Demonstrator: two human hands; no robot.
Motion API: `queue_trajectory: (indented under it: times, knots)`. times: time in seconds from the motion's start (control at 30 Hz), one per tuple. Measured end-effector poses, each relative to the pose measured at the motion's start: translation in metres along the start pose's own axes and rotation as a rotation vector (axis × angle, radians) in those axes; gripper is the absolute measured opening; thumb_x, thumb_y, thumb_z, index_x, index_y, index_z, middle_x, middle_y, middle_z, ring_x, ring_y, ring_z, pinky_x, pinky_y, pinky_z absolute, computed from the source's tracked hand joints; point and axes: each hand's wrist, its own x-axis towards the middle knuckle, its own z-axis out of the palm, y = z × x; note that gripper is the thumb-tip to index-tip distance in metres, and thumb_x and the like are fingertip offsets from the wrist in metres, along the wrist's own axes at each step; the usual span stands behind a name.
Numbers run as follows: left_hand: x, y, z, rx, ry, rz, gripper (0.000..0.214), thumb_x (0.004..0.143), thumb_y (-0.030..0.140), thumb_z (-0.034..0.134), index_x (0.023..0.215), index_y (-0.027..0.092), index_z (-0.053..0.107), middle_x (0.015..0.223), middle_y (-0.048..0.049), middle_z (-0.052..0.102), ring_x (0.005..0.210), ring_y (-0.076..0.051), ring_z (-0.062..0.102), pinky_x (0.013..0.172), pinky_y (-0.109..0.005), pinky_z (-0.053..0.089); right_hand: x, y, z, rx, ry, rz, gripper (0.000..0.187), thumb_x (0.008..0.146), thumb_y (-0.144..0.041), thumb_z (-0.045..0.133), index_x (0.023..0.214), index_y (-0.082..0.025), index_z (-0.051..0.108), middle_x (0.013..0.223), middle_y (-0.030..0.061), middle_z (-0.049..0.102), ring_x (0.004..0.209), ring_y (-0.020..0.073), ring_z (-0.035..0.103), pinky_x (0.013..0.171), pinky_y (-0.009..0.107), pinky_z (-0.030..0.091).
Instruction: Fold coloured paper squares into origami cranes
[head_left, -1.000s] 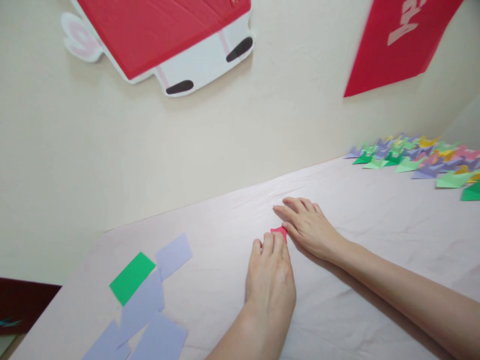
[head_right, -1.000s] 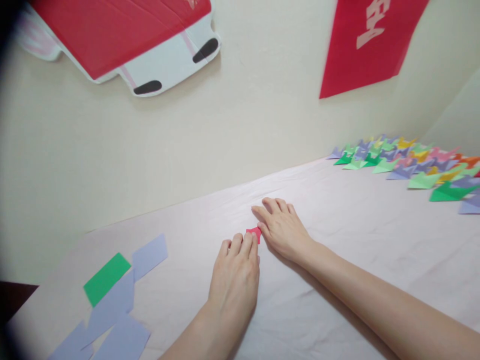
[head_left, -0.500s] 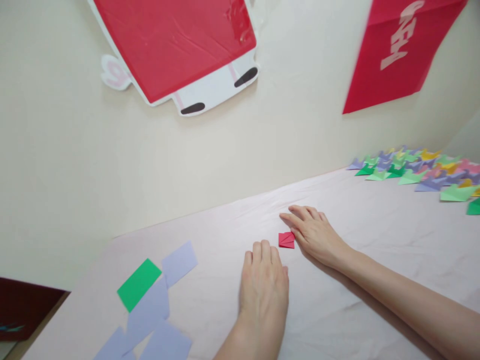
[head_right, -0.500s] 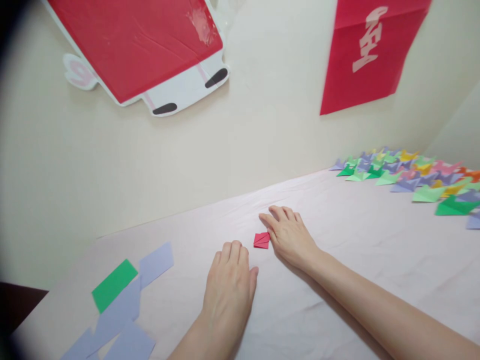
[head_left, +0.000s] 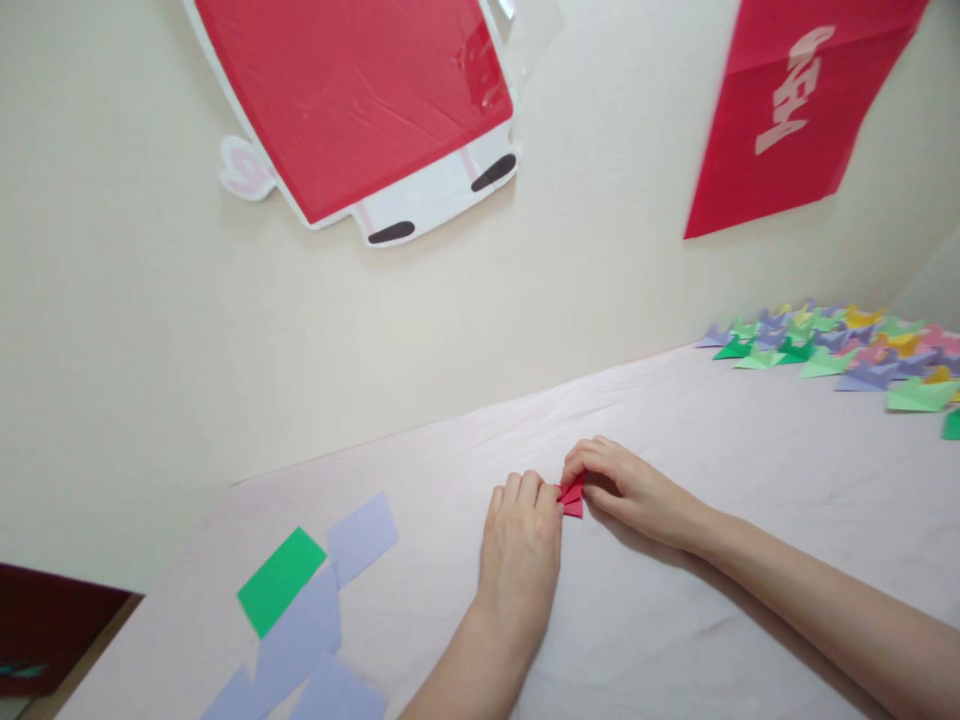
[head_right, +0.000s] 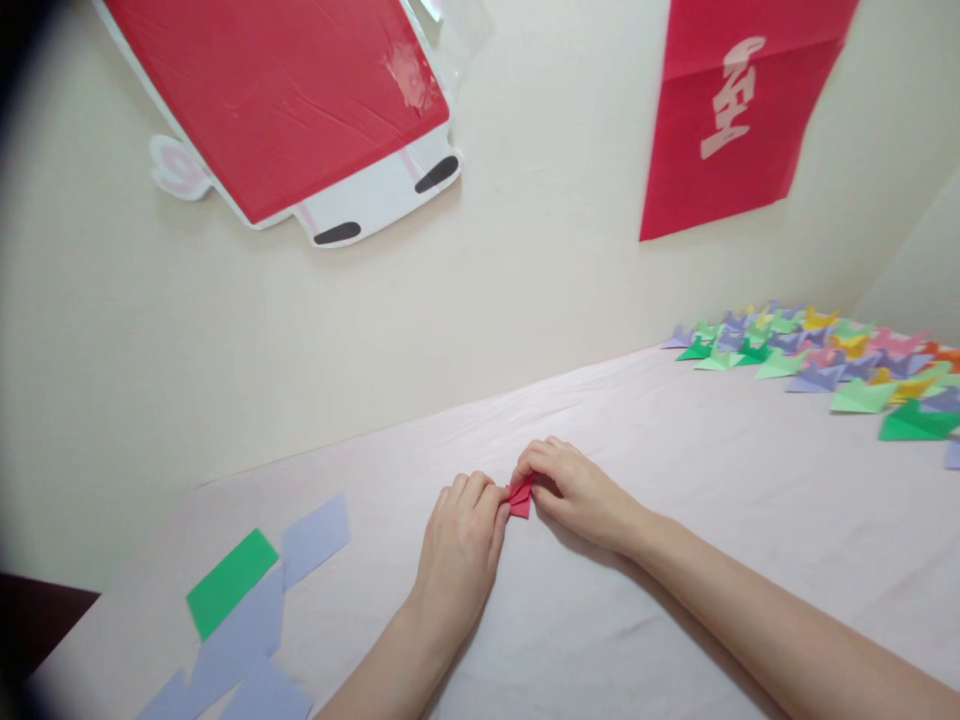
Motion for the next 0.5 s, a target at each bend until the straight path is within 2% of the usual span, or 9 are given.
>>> queue_trajectory:
  times: [0.13, 0.2, 0.3, 0.4, 0.5]
  knots:
    - [-0.002, -0.001, -0.004, -0.167, 0.028, -0.038, 0.017, 0.097, 0.014, 0.047, 0.089, 0.020, 0.061, 0.090, -0.0037, 0.062, 0.085, -0.022, 0.054, 0.075, -0.036, 0.042, -0.001, 0.006, 0.001, 0.146, 0.008, 0.084, 0.017, 0.089, -0.018, 0.049, 0.085, -0.021, 0.066, 0.085, 0.0036, 0.066, 0.084, 0.0197, 0.060, 0.080, 0.034, 0.047]
    - [-0.003, 0.000, -0.006, -0.323, 0.067, -0.090, 0.013, 0.097, 0.020, 0.049, 0.104, 0.020, 0.060, 0.094, -0.0043, 0.064, 0.087, -0.022, 0.055, 0.077, -0.036, 0.042, -0.003, 0.010, 0.002, 0.261, 0.032, 0.160, 0.015, 0.092, -0.026, 0.052, 0.094, -0.020, 0.066, 0.084, 0.0020, 0.065, 0.079, 0.0180, 0.060, 0.073, 0.031, 0.047]
    - [-0.005, 0.003, -0.006, -0.525, 0.096, -0.170, 0.032, 0.093, 0.024, 0.056, 0.124, 0.022, 0.050, 0.093, -0.0023, 0.065, 0.085, -0.021, 0.057, 0.079, -0.035, 0.043, -0.004, 0.013, 0.004, 0.383, 0.013, 0.230, 0.019, 0.092, -0.031, 0.053, 0.105, -0.021, 0.063, 0.078, -0.0012, 0.062, 0.070, 0.0158, 0.058, 0.065, 0.028, 0.046]
    - [-0.006, 0.004, -0.005, -0.547, 0.065, -0.192, 0.030, 0.090, 0.015, 0.055, 0.118, 0.025, 0.054, 0.086, 0.0000, 0.063, 0.083, -0.021, 0.056, 0.079, -0.035, 0.042, -0.002, 0.010, 0.004, 0.285, 0.004, 0.197, 0.016, 0.092, -0.027, 0.051, 0.099, -0.021, 0.065, 0.081, 0.0008, 0.062, 0.076, 0.0175, 0.058, 0.070, 0.031, 0.046]
    - [-0.006, 0.004, -0.004, -0.480, 0.052, -0.209, 0.028, 0.087, 0.009, 0.055, 0.109, 0.026, 0.059, 0.083, -0.0008, 0.061, 0.084, -0.023, 0.054, 0.077, -0.036, 0.041, -0.001, 0.003, 0.002, 0.121, 0.037, 0.097, 0.015, 0.092, -0.023, 0.050, 0.090, -0.022, 0.064, 0.087, 0.0037, 0.063, 0.087, 0.0205, 0.056, 0.080, 0.035, 0.044]
